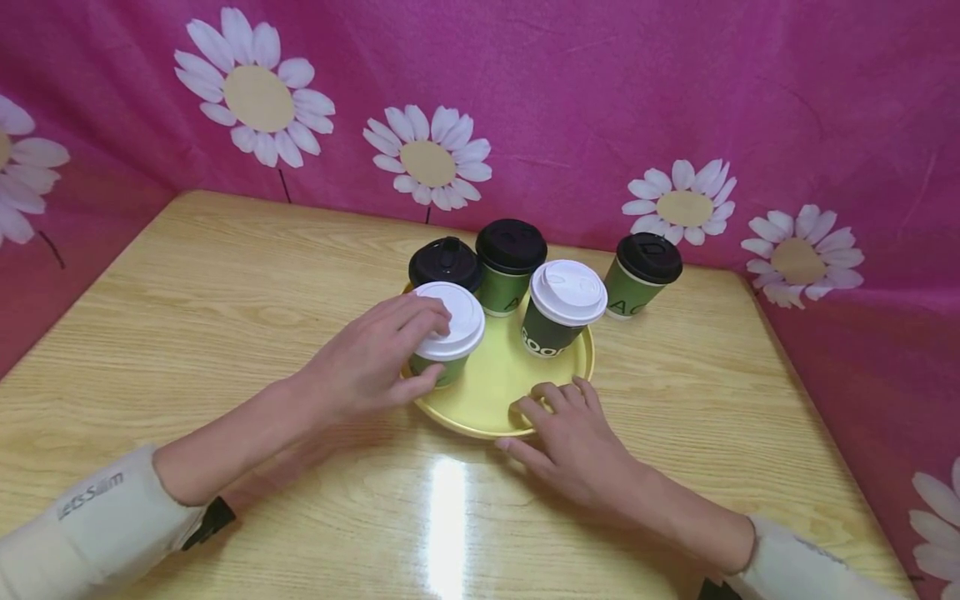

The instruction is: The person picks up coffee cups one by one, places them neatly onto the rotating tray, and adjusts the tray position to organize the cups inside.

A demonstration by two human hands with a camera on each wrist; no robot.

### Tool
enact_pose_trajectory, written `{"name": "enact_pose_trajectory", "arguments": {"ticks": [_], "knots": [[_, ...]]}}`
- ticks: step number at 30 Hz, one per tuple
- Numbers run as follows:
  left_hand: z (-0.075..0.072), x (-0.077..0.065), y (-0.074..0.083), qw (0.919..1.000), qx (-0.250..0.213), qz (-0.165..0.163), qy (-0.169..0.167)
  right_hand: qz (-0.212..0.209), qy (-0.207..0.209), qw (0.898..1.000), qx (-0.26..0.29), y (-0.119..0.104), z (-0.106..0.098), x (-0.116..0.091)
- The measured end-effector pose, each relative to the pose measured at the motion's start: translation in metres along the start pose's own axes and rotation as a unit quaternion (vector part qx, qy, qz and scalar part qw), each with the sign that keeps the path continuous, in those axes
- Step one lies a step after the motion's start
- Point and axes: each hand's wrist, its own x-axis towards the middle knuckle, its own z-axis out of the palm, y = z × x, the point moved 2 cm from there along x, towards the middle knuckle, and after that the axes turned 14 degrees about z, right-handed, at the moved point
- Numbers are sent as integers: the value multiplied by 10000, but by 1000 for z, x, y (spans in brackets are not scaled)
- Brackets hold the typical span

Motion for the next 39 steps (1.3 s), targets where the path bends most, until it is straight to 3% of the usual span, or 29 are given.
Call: {"name": "enact_pose_trajectory", "arguments": {"ticks": [18,39], "knots": [[-1,1,-4,9998,-65,-183,-36,305,-214,9991,-179,-9,0,0],[-1,-1,-10,9995,-148,-276,-50,163,145,9994,-259,-18,1,-1]]}}
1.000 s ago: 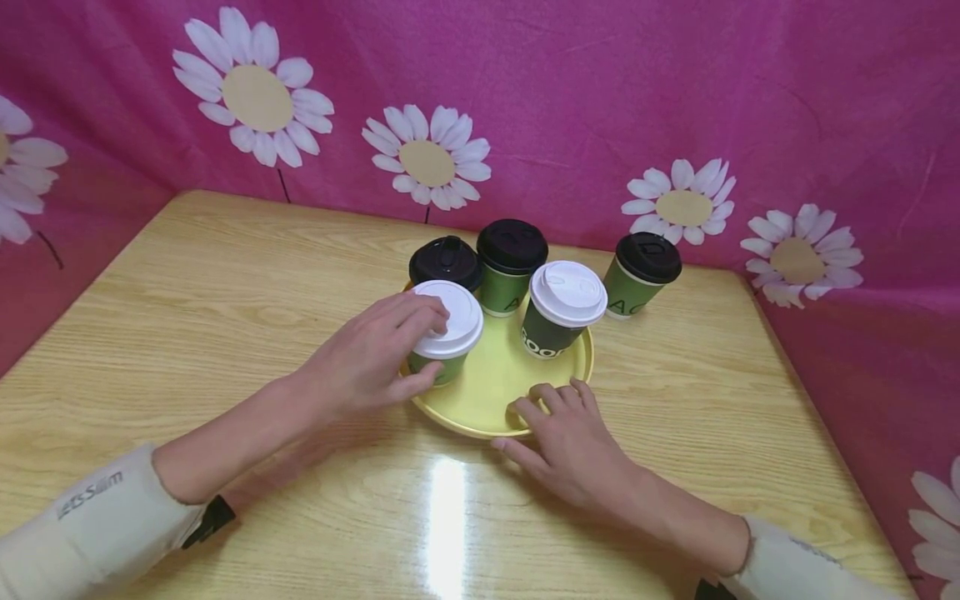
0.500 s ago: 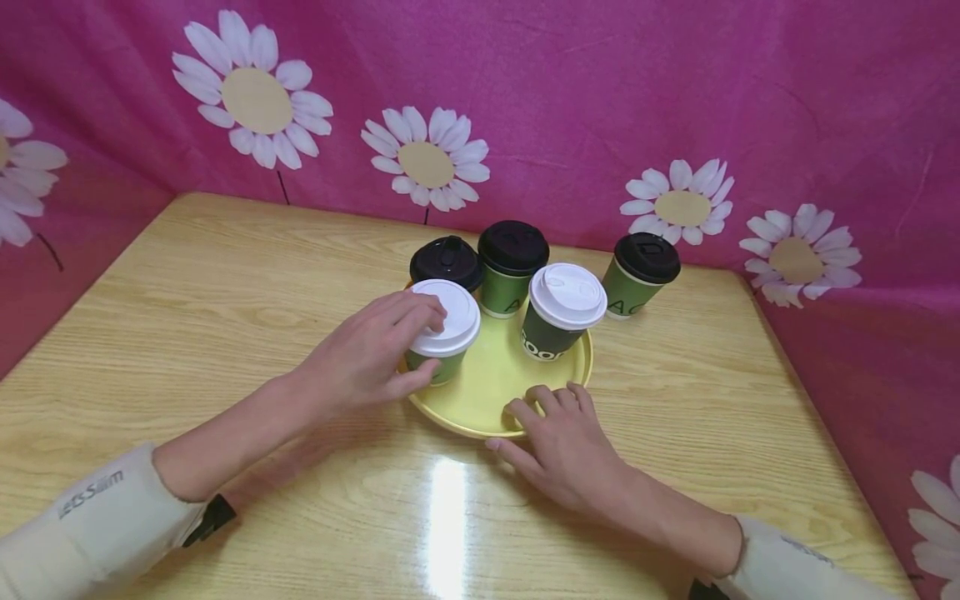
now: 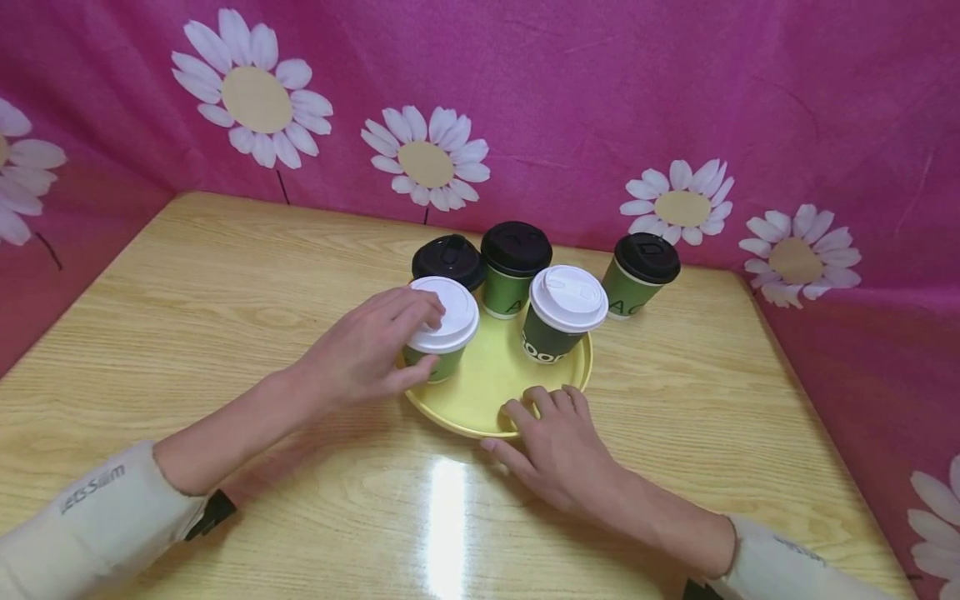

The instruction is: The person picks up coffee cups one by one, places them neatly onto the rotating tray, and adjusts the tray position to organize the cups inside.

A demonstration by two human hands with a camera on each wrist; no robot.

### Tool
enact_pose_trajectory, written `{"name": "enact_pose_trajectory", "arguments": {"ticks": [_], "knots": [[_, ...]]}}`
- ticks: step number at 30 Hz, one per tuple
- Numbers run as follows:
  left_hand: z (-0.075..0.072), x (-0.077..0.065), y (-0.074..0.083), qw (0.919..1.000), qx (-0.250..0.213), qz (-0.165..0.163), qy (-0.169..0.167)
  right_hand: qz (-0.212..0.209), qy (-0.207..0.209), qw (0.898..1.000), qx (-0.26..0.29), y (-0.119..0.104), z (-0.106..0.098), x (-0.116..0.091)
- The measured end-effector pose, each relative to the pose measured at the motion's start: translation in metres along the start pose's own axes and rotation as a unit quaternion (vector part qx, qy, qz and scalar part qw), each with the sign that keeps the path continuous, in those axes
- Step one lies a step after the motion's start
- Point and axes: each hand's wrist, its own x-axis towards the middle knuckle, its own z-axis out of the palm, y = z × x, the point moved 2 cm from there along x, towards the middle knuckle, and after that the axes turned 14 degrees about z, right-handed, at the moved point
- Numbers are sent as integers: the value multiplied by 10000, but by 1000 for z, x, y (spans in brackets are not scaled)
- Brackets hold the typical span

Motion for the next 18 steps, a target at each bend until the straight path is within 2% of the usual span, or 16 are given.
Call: {"name": "enact_pose_trajectory", "arguments": {"ticks": [18], "knots": [[-5,1,-4,10000,-79,-17,-32,-56,22,10000,37,-4,0,1]]}}
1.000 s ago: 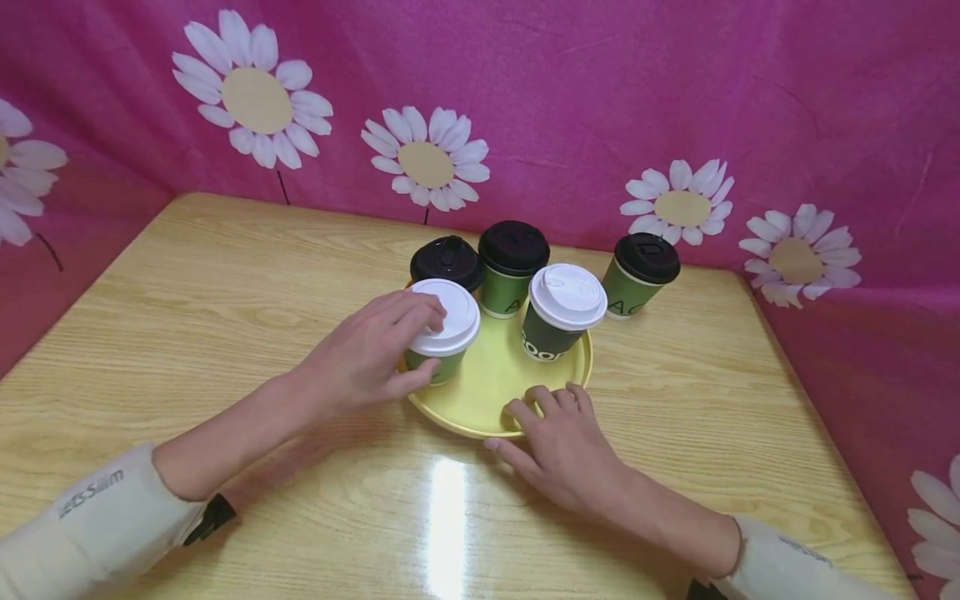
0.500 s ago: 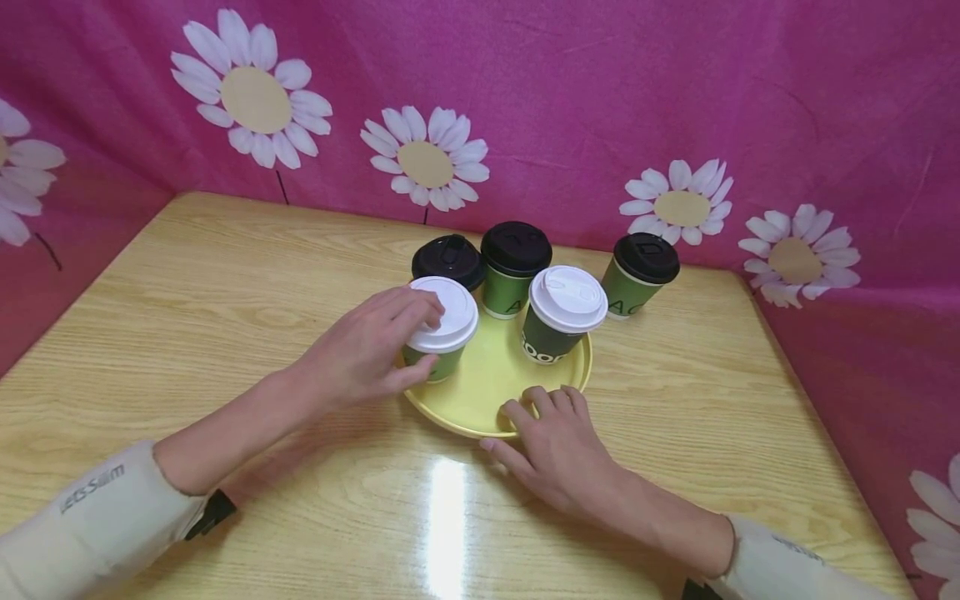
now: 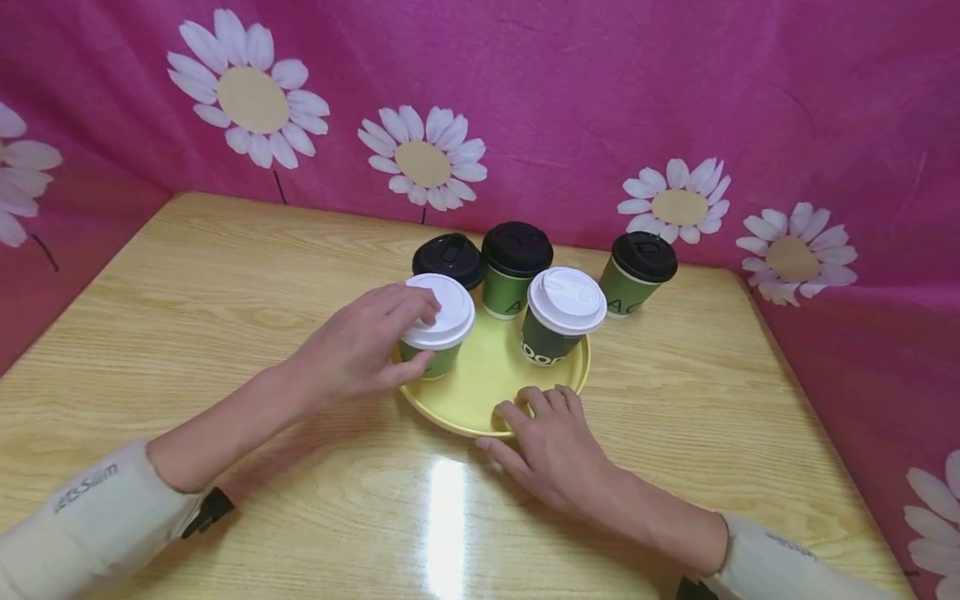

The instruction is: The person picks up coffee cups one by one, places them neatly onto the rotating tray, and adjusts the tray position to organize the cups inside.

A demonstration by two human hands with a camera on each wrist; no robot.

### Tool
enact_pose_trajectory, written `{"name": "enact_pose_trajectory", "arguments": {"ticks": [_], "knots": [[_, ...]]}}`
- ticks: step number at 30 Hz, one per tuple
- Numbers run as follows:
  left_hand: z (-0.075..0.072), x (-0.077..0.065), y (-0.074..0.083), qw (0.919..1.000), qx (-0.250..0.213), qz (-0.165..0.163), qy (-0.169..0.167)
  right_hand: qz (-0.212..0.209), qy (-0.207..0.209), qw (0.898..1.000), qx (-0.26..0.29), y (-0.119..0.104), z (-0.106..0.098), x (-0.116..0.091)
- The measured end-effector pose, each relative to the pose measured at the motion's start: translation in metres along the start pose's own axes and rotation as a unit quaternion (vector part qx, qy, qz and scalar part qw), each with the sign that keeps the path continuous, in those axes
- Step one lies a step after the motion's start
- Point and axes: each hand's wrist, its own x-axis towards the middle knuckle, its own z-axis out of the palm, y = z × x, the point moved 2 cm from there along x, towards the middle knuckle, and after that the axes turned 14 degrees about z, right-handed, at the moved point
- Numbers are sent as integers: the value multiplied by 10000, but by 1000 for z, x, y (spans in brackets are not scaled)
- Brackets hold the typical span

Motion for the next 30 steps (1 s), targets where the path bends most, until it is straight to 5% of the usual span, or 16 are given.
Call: {"name": "enact_pose_trajectory", "arguments": {"ticks": [30], "knots": [[-4,4,-1,9996,-22,-255,-96,-78,136,9998,156,-5,2,2]]}}
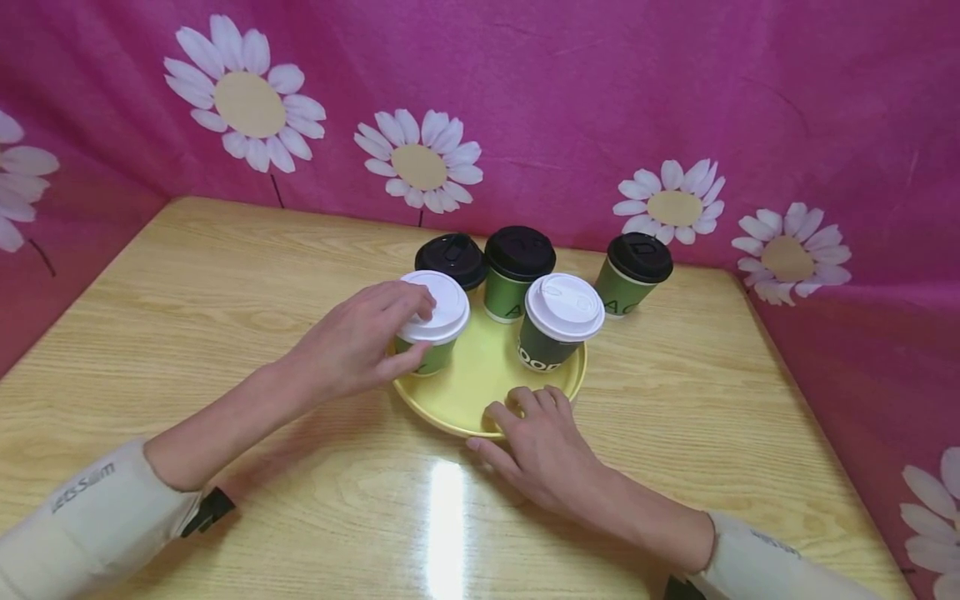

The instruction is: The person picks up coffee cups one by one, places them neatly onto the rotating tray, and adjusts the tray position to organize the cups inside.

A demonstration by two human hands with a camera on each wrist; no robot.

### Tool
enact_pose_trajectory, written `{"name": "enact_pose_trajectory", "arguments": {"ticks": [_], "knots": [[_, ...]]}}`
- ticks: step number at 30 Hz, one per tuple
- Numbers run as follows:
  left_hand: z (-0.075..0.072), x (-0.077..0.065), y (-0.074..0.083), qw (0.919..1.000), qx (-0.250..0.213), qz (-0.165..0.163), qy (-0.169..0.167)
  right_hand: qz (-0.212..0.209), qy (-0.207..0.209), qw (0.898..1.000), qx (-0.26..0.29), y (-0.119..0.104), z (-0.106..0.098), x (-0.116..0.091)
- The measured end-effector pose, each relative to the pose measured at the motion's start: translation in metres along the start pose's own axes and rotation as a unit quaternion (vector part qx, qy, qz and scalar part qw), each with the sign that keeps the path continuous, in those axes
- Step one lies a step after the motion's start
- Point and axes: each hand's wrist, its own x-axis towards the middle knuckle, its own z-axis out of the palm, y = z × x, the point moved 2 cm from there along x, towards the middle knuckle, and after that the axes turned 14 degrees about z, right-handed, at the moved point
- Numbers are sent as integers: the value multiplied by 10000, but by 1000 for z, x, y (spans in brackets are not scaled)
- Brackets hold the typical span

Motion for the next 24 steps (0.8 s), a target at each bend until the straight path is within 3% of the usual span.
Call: {"name": "enact_pose_trajectory", "arguments": {"ticks": [7,14,19,24], "knots": [[-1,-1,1,9999,78,-68,-18,-5,-21,10000,-46,-1,0,1],[-3,0,2,9992,284,243,160,1,-38,10000,-35,-1,0,1],[-5,1,10,9971,202,617,396,-5,-18,10000,-61,-1,0,0],[-6,6,26,9909,73,1262,464,-12,28,9999,-101,-2,0,0]]}}
